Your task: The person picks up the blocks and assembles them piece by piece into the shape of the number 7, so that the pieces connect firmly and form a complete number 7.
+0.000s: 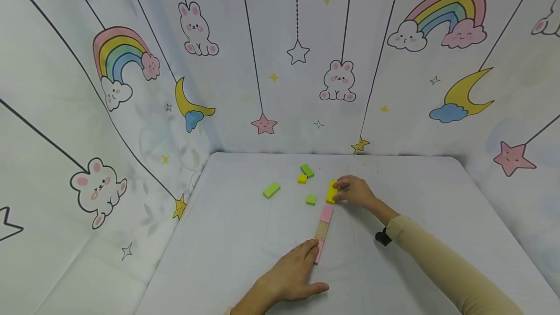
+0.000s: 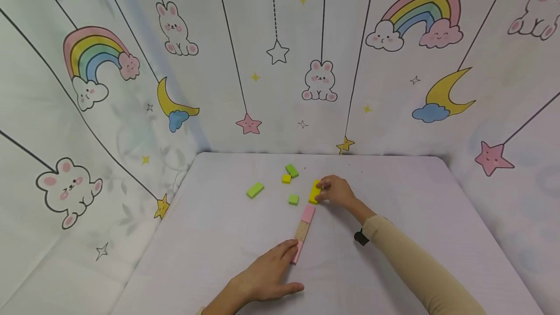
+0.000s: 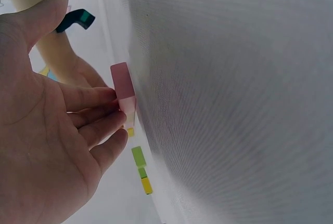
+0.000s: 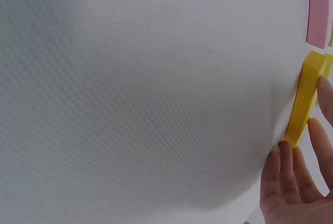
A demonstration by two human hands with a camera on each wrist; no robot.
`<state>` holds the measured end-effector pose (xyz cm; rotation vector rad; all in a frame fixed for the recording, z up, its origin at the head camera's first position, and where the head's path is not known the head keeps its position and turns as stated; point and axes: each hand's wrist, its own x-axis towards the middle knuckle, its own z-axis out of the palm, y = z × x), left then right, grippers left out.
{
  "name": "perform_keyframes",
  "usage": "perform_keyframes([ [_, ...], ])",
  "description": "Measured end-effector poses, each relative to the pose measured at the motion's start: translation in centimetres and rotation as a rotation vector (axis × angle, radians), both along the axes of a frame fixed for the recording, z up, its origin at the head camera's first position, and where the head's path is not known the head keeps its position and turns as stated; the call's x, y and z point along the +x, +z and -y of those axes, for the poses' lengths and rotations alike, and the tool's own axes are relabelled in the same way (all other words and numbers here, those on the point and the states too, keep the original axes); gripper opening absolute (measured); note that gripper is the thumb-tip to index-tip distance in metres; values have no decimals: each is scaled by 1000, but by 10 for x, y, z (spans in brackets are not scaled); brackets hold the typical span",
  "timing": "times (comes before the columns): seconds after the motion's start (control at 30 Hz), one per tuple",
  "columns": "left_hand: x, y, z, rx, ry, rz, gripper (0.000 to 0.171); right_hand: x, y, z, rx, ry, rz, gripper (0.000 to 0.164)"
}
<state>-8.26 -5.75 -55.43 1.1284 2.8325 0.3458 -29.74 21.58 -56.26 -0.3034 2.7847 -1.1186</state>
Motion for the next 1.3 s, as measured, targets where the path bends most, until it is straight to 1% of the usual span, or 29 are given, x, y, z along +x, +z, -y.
perform_keyframes([
  [0.27, 1, 1, 1, 2, 3, 9, 91, 0, -2, 1, 31, 6, -2, 45],
  [0.6, 2, 2, 1, 2, 0, 19, 91, 6, 1, 1, 6, 22, -13, 44],
  [0.97, 2, 1, 0, 4, 2, 14, 91, 8, 2, 1, 6, 25, -21, 44],
  [1.3, 1, 1, 1, 17, -14, -15, 91, 9, 1, 2, 17, 18, -17, 44],
])
